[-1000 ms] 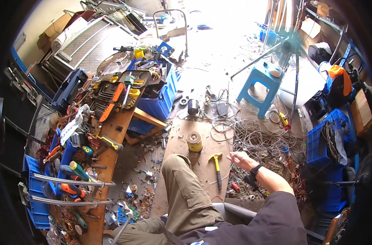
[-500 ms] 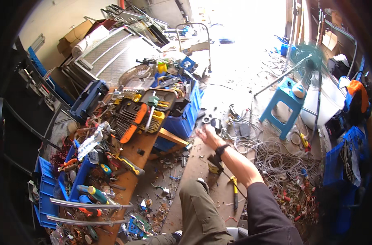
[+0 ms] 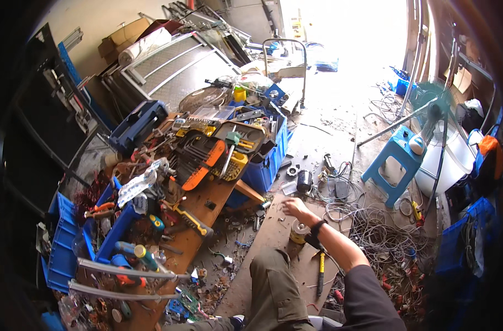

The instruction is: Assembling an industrial electrical connector onto a thick cable.

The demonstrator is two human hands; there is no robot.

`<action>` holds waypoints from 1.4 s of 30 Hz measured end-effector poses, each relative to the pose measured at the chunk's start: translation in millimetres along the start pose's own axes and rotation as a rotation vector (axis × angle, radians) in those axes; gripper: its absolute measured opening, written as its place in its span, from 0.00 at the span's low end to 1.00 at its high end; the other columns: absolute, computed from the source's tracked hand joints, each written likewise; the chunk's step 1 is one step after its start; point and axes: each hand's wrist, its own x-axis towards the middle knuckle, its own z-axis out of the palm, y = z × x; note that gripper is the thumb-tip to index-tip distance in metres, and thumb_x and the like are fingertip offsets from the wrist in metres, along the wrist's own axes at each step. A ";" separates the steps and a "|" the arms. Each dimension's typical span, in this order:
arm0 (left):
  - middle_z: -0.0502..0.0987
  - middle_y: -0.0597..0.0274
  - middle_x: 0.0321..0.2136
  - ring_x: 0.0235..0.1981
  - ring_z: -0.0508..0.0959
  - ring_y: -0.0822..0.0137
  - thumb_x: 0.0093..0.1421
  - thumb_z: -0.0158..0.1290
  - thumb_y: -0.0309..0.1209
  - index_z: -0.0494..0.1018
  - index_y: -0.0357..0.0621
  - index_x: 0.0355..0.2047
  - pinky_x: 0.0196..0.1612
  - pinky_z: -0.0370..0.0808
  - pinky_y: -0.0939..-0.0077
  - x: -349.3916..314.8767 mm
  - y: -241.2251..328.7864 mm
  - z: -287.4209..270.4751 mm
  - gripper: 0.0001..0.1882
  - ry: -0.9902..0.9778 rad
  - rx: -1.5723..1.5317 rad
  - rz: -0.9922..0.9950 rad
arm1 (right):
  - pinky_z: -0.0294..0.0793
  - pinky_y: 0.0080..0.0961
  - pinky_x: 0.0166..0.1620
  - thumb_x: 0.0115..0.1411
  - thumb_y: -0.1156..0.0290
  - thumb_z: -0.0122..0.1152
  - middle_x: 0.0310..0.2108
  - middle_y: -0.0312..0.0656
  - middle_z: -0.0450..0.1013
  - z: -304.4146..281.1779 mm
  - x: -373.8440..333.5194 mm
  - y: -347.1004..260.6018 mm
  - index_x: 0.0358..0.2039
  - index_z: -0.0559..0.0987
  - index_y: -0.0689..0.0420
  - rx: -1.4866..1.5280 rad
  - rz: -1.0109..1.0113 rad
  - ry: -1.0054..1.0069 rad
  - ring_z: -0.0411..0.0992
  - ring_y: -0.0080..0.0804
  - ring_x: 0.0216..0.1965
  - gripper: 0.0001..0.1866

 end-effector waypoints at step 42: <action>0.82 0.52 0.52 0.59 0.81 0.58 0.54 0.76 0.32 0.73 0.40 0.55 0.69 0.74 0.56 -24.7 1.1 -11.3 0.31 -0.492 0.082 0.052 | 0.82 0.48 0.57 0.49 0.61 0.82 0.48 0.57 0.83 433.8 -374.5 26.2 0.68 0.70 0.59 -0.950 -0.309 -1.123 0.84 0.58 0.51 0.47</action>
